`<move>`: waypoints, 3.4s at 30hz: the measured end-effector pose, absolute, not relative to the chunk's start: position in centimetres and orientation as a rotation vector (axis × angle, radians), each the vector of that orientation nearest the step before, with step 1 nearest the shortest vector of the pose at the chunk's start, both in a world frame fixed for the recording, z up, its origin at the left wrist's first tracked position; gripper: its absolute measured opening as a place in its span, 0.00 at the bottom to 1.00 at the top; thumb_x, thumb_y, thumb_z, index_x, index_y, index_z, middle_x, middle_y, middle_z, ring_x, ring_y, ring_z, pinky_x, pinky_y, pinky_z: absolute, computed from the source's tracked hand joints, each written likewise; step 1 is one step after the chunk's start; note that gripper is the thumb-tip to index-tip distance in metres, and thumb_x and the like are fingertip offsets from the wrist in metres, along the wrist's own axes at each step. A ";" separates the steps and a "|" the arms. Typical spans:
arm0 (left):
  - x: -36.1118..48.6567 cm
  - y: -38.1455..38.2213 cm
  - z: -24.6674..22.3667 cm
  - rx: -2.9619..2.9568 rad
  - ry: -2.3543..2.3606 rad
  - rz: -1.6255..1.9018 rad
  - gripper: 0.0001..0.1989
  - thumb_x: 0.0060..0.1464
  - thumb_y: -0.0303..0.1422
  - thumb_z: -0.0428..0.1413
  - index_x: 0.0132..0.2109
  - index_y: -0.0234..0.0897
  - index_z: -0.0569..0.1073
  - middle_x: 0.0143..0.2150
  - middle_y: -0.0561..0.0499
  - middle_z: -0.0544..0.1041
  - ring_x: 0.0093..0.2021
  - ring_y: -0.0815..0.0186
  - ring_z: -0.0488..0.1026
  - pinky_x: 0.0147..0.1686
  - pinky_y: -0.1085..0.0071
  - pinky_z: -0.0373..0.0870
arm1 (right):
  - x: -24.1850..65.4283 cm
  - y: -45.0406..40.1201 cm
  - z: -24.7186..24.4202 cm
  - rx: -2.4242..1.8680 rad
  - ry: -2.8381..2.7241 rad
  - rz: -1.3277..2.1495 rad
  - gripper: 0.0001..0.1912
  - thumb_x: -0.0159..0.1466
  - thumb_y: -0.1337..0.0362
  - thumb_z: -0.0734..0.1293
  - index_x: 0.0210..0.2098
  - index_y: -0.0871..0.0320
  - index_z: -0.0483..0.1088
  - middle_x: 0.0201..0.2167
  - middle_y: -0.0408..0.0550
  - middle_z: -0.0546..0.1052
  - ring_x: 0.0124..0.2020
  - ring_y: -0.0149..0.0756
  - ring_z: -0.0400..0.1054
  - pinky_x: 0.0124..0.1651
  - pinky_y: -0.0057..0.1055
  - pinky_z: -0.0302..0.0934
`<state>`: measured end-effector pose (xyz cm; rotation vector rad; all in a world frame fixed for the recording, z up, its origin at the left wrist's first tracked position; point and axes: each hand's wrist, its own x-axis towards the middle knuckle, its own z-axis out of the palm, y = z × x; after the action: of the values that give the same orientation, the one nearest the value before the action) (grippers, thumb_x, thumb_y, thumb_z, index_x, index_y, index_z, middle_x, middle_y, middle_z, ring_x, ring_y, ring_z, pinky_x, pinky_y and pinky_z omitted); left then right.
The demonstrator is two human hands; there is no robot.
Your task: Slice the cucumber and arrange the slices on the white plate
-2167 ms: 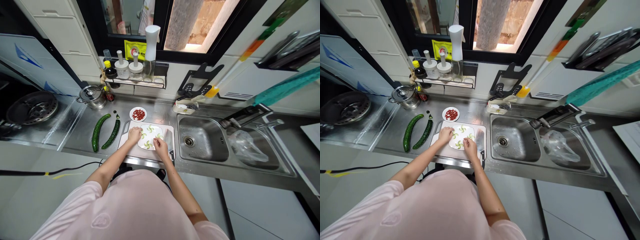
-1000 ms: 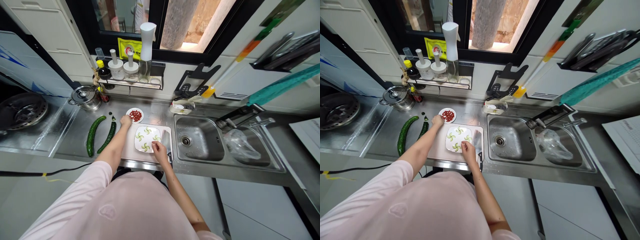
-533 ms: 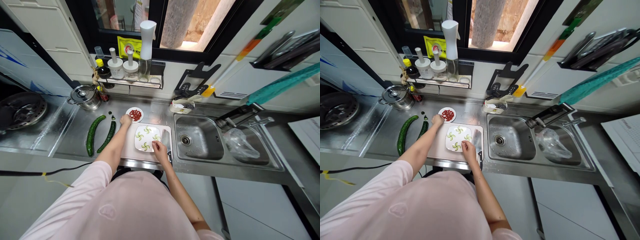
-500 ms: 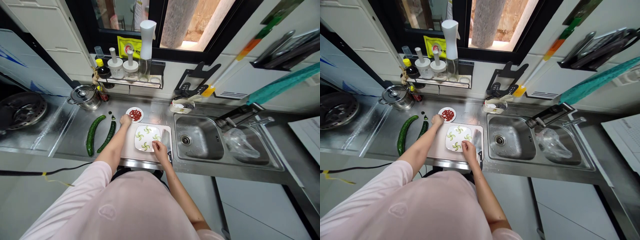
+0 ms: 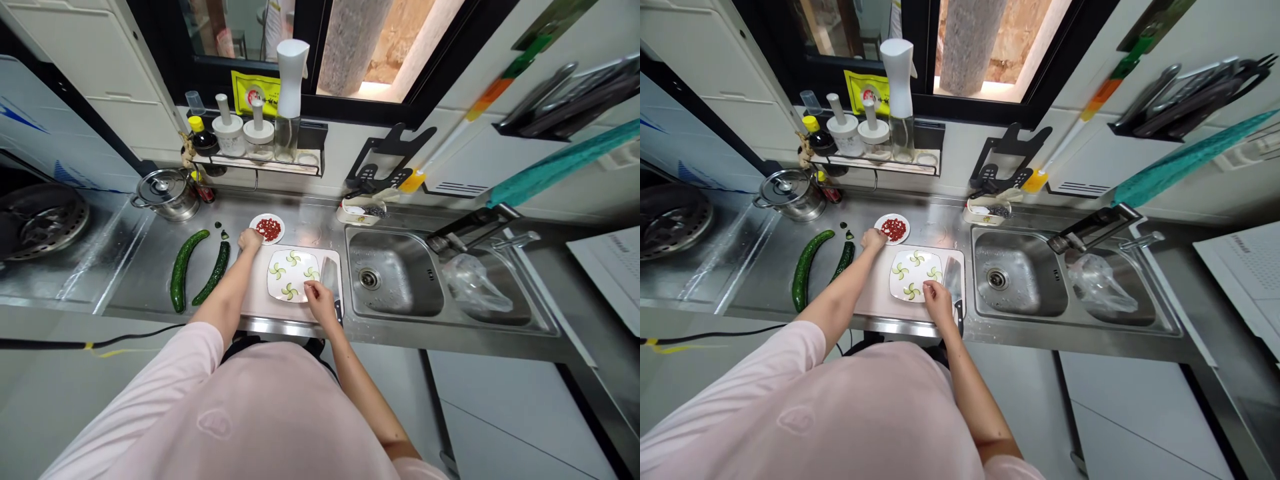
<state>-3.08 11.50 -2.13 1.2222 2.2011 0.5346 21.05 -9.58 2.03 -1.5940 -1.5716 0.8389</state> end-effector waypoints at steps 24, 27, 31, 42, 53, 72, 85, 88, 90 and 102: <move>-2.7 9.9 -1.1 0.923 1.609 1.111 0.11 0.43 0.27 0.57 0.38 0.32 0.76 0.35 0.47 0.79 0.34 0.68 0.74 0.38 0.71 0.71 | 20.7 -7.2 2.1 -1.562 -1.544 0.860 0.17 0.61 0.55 0.59 0.36 0.58 0.74 0.24 0.45 0.72 0.26 0.33 0.63 0.30 0.28 0.57; -2.6 9.8 -1.1 0.909 1.636 1.099 0.11 0.42 0.27 0.59 0.38 0.32 0.76 0.34 0.47 0.78 0.33 0.68 0.74 0.36 0.72 0.71 | 20.6 -7.3 1.9 -1.558 -1.541 0.873 0.16 0.61 0.55 0.60 0.36 0.59 0.74 0.24 0.45 0.72 0.26 0.33 0.63 0.31 0.28 0.57; -2.6 9.8 -1.1 0.847 1.595 1.128 0.13 0.42 0.27 0.59 0.39 0.31 0.75 0.32 0.47 0.78 0.29 0.70 0.73 0.32 0.73 0.70 | 20.6 -7.1 1.9 -1.561 -1.545 0.875 0.17 0.61 0.55 0.59 0.36 0.59 0.74 0.24 0.45 0.72 0.25 0.32 0.62 0.30 0.28 0.56; 0.0 8.1 1.4 0.949 1.342 1.104 0.18 0.41 0.35 0.61 0.42 0.33 0.73 0.33 0.48 0.78 0.31 0.67 0.73 0.29 0.74 0.66 | 20.6 -2.8 4.0 -1.550 -1.651 0.756 0.16 0.62 0.56 0.59 0.38 0.59 0.73 0.26 0.46 0.73 0.28 0.34 0.64 0.34 0.28 0.57; 1.4 5.4 4.0 1.559 1.126 0.986 0.16 0.45 0.32 0.59 0.43 0.36 0.67 0.29 0.55 0.73 0.31 0.72 0.70 0.32 0.76 0.63 | 19.5 3.2 8.2 -1.452 -2.119 0.531 0.12 0.64 0.62 0.59 0.42 0.55 0.72 0.35 0.47 0.71 0.37 0.35 0.64 0.40 0.28 0.55; 2.3 4.7 4.2 1.712 1.149 0.897 0.16 0.48 0.29 0.56 0.46 0.37 0.66 0.31 0.54 0.74 0.30 0.72 0.69 0.30 0.78 0.62 | 19.5 3.2 6.2 -1.488 -2.265 0.505 0.08 0.64 0.65 0.57 0.38 0.58 0.67 0.37 0.49 0.72 0.39 0.37 0.62 0.41 0.29 0.54; 2.7 3.8 2.6 1.901 1.528 0.682 0.14 0.52 0.29 0.52 0.47 0.38 0.71 0.38 0.50 0.75 0.37 0.67 0.71 0.40 0.71 0.66 | 20.3 2.5 2.2 -1.687 -2.162 0.567 0.12 0.66 0.63 0.54 0.41 0.56 0.67 0.38 0.49 0.74 0.38 0.37 0.65 0.37 0.28 0.53; 2.9 2.8 2.1 2.099 1.556 0.487 0.12 0.54 0.30 0.51 0.45 0.39 0.74 0.43 0.48 0.75 0.45 0.63 0.69 0.45 0.69 0.65 | 20.4 2.3 0.9 -1.803 -2.166 0.587 0.12 0.67 0.62 0.54 0.42 0.56 0.67 0.39 0.50 0.74 0.39 0.38 0.65 0.38 0.28 0.53; 3.1 2.2 1.8 2.201 1.556 0.381 0.13 0.55 0.31 0.50 0.46 0.40 0.74 0.44 0.47 0.74 0.47 0.61 0.68 0.46 0.68 0.65 | 20.3 2.2 0.2 -1.834 -2.191 0.594 0.13 0.67 0.62 0.53 0.43 0.56 0.66 0.40 0.51 0.74 0.40 0.38 0.66 0.38 0.28 0.53; 3.5 1.0 0.4 2.413 1.508 0.147 0.16 0.59 0.29 0.46 0.49 0.39 0.73 0.42 0.45 0.71 0.47 0.61 0.65 0.46 0.68 0.64 | 18.9 1.8 -0.7 -1.910 -2.288 0.532 0.14 0.68 0.63 0.52 0.44 0.58 0.66 0.42 0.53 0.74 0.42 0.37 0.67 0.42 0.28 0.52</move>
<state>3.45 1.02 0.40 2.4126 1.5081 0.1469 18.92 1.80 -0.69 -1.9095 -2.2877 0.5324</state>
